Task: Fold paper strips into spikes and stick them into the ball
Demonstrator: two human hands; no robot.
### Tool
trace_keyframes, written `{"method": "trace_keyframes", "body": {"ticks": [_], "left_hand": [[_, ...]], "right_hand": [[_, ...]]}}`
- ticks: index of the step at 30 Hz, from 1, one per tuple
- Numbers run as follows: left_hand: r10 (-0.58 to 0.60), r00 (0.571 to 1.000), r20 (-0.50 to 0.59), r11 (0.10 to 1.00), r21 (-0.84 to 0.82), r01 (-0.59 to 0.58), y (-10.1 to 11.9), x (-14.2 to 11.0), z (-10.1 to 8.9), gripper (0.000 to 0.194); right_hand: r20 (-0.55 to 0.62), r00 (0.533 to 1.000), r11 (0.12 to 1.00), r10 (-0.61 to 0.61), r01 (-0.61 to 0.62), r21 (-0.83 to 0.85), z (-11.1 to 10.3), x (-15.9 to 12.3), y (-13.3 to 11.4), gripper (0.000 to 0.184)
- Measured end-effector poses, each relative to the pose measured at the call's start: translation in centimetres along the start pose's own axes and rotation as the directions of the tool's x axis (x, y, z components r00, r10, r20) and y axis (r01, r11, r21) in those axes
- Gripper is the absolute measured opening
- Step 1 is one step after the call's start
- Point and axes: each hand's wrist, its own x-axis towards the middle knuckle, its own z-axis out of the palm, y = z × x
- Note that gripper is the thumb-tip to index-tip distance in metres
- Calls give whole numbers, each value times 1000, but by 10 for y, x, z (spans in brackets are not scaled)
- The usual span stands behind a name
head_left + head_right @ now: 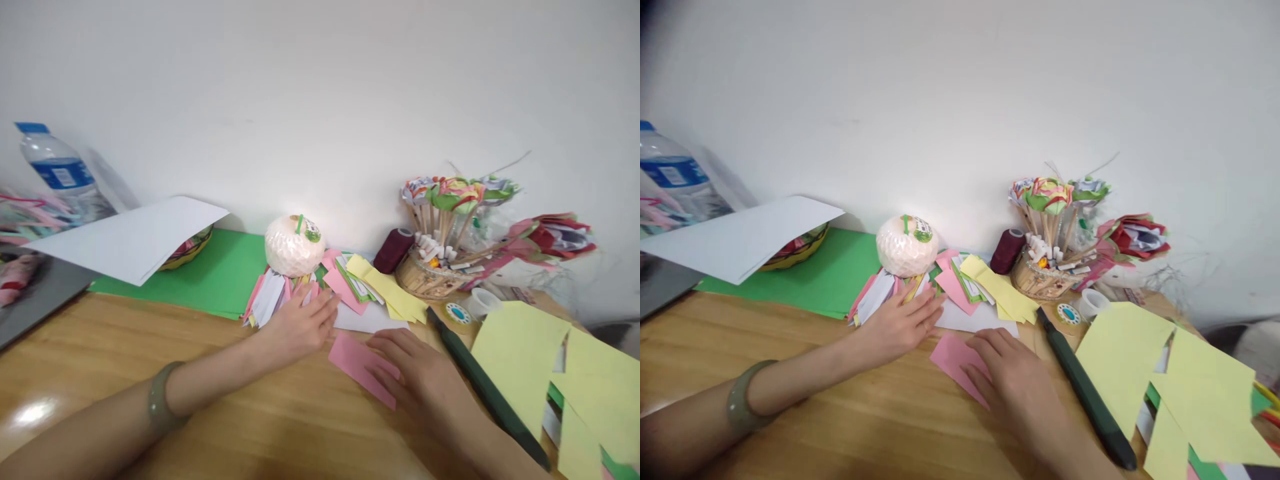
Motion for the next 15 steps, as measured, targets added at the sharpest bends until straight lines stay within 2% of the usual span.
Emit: {"method": "trace_keyframes", "body": {"ticks": [2, 4, 6, 9, 13, 15], "left_hand": [[139, 977, -160, 981, -109, -158, 6, -3, -3, 20], [192, 959, -208, 942, -235, -239, 14, -6, -5, 19], [215, 962, -170, 928, -272, -256, 24, -9, -7, 25], [235, 961, -147, 937, -229, -264, 35, -15, -11, 19], [204, 958, -202, 949, -200, -244, 41, -20, -17, 22], [144, 963, -228, 951, -239, -198, 43, -20, -18, 20]], "right_hand": [[23, 1000, 999, -12, 13, -48, 1, -13, -7, 19], [-19, 997, 992, -75, 73, -100, 6, -21, -14, 21], [-74, 984, 981, -161, 152, -124, 12, -25, -17, 26], [-88, 965, 965, -248, 237, -115, 19, -26, -16, 28], [-106, 958, 963, -266, 260, -63, 22, -24, -15, 25], [-137, 961, 970, -241, 239, -33, 21, -22, -16, 22]]}}
